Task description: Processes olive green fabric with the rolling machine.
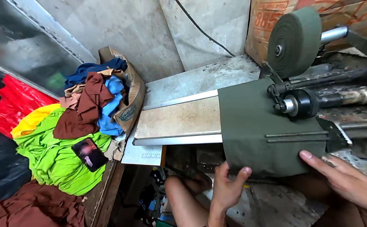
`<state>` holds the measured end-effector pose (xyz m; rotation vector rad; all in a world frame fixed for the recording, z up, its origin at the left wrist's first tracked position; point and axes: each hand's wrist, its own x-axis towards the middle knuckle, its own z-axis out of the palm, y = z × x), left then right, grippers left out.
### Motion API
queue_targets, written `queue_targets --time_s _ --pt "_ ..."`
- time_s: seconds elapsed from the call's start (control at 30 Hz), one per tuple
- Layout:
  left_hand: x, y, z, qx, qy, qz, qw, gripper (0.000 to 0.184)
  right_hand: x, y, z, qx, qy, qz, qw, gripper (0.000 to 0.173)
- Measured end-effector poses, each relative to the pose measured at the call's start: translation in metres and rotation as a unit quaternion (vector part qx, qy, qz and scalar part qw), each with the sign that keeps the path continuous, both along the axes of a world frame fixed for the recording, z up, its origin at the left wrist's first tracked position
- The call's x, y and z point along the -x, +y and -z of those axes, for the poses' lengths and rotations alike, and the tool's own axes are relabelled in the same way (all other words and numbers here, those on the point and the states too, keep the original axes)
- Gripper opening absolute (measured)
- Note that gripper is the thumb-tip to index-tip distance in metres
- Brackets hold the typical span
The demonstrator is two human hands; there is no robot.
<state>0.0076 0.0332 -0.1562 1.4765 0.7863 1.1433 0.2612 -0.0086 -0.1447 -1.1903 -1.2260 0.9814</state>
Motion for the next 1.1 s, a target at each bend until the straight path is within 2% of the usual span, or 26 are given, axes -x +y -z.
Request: queue_targets --time_s 0.47,0.6,0.67,0.83,1.1 --pt "-0.004 -0.002 0.000 -0.004 -0.004 0.015 1.000 0.023 -0.003 0.000 0.002 -0.014 0.000 -0.002 1.000 0.030" --pt "-0.003 -0.001 0.000 -0.005 -0.002 -0.012 1.000 0.026 -0.002 -0.002 -0.006 0.023 -0.041 0.007 0.999 0.036" --pt "-0.005 -0.005 -0.001 -0.007 0.009 -0.012 1.000 0.021 -0.001 -0.003 -0.013 0.047 -0.048 0.006 0.998 0.038" --pt "-0.004 -0.005 0.001 -0.014 0.017 -0.039 0.999 0.021 -0.007 -0.003 -0.022 0.099 -0.062 -0.038 0.992 0.047" --pt "-0.004 -0.006 0.001 -0.006 -0.012 -0.043 0.999 0.015 -0.005 0.001 -0.019 0.090 -0.049 -0.052 0.993 0.047"
